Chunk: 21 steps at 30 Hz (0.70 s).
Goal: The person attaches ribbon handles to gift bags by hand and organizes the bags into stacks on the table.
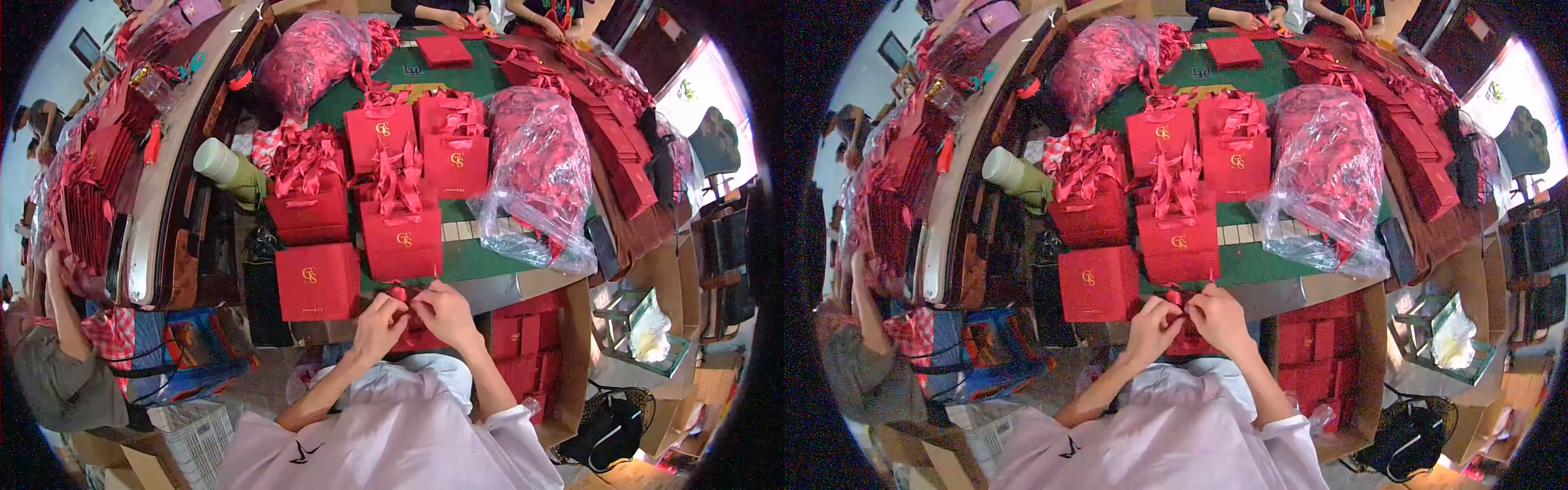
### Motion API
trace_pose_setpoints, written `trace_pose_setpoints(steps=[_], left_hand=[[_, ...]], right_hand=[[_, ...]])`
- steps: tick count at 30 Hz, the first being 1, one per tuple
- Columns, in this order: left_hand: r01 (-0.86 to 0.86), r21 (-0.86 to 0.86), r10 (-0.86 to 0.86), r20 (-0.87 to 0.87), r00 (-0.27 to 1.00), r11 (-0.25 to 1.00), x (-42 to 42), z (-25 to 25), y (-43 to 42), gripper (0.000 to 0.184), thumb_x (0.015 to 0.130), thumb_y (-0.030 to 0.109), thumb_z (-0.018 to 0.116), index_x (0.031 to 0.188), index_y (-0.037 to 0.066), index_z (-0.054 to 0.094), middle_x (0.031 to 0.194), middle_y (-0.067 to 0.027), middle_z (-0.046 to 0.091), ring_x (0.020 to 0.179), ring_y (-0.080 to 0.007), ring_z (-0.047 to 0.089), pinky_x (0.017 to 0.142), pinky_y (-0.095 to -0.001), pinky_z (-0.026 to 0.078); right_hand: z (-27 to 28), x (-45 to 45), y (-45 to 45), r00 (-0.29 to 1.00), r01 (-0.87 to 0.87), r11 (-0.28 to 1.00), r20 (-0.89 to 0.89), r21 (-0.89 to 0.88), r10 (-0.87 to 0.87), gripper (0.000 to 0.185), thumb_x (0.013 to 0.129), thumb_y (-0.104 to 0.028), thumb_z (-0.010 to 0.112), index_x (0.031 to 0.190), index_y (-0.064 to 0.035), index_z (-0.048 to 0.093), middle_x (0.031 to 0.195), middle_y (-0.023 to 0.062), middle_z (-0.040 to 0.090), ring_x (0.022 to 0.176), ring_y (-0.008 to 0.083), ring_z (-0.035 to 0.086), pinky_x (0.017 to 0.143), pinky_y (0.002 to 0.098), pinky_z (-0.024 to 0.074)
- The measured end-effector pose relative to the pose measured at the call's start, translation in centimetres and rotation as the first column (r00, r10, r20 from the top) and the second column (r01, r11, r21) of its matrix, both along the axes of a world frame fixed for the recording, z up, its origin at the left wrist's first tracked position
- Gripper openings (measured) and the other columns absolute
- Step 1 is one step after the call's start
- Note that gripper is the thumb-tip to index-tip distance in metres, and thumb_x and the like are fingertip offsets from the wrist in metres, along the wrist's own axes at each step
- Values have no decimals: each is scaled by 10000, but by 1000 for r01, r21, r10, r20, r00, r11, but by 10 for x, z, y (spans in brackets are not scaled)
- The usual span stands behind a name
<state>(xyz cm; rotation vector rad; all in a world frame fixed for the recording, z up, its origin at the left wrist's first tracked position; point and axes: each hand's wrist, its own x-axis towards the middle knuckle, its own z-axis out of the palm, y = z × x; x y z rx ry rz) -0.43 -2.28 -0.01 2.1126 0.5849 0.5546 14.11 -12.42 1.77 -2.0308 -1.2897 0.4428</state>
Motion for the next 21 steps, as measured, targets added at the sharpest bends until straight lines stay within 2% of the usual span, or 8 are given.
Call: trace_pose_setpoints(steps=[4, 6, 10, 12, 13, 15, 18, 21], left_hand=[[47, 59, -51, 68, 996, 997, -3, -6, -2, 193, 769, 31, 740, 925, 35, 627, 876, -87, 564, 598, -187, 587, 550, -324, 495], [93, 106, -103, 92, 990, 990, -3, -6, -2, 188, 778, 47, 747, 926, 37, 631, 873, -92, 566, 650, -228, 604, 587, -351, 516], [109, 174, -120, 53, 991, 979, -3, 0, -3, 138, 794, 87, 716, 892, 59, 624, 892, -94, 573, 805, -280, 623, 681, -374, 537], [85, 218, -105, 81, 991, 972, -2, -1, -1, 128, 802, 91, 712, 887, 62, 620, 878, -92, 566, 797, -278, 619, 681, -370, 534], [86, 218, -106, 82, 991, 972, -2, -1, -1, 128, 802, 91, 712, 887, 62, 620, 878, -92, 566, 797, -278, 619, 681, -370, 534], [97, 190, -120, 114, 986, 977, -1, -2, -1, 132, 792, 67, 738, 879, 45, 642, 878, -99, 577, 755, -284, 618, 641, -373, 524], [114, 209, -135, 89, 987, 971, -4, -3, -3, 111, 799, 63, 724, 878, 51, 648, 864, -94, 577, 762, -285, 618, 645, -374, 525], [124, 251, -155, 106, 982, 960, -3, -1, -4, 85, 801, 57, 668, 880, 54, 635, 859, -88, 565, 792, -275, 614, 687, -371, 525]], right_hand=[[1, 17, 1, 989, -143, 989, -44, -38, 141, 117, 806, -181, 672, 830, -71, 704, 819, 125, 619, 817, 319, 628, 717, 414, 513], [-1, 24, 5, 966, -227, 973, -141, -47, 219, 133, 815, -192, 657, 841, -69, 702, 803, 134, 641, 789, 317, 645, 708, 413, 513], [8, 27, 12, 948, -215, 974, -257, -68, 191, 123, 814, -172, 651, 840, -60, 695, 796, 138, 662, 758, 311, 659, 702, 400, 514], [15, 27, 11, 888, -166, 973, -454, -164, 75, 117, 825, -160, 647, 851, -52, 685, 816, 136, 678, 755, 291, 668, 706, 389, 513], [14, 28, 10, 889, -164, 973, -453, -164, 74, 117, 825, -160, 647, 851, -52, 685, 816, 136, 678, 755, 291, 668, 706, 389, 513], [8, 28, 7, 873, -244, 970, -432, 13, 226, 121, 833, -152, 645, 878, -44, 678, 828, 126, 687, 763, 281, 672, 716, 380, 516], [-1, 31, 5, 889, -313, 947, -330, 67, 317, 136, 840, -157, 647, 915, -50, 683, 832, 116, 693, 782, 286, 676, 732, 377, 520], [-1, 31, 4, 885, -298, 954, -362, 40, 292, 146, 831, -162, 656, 923, -61, 706, 823, 116, 699, 788, 303, 678, 736, 384, 524]])
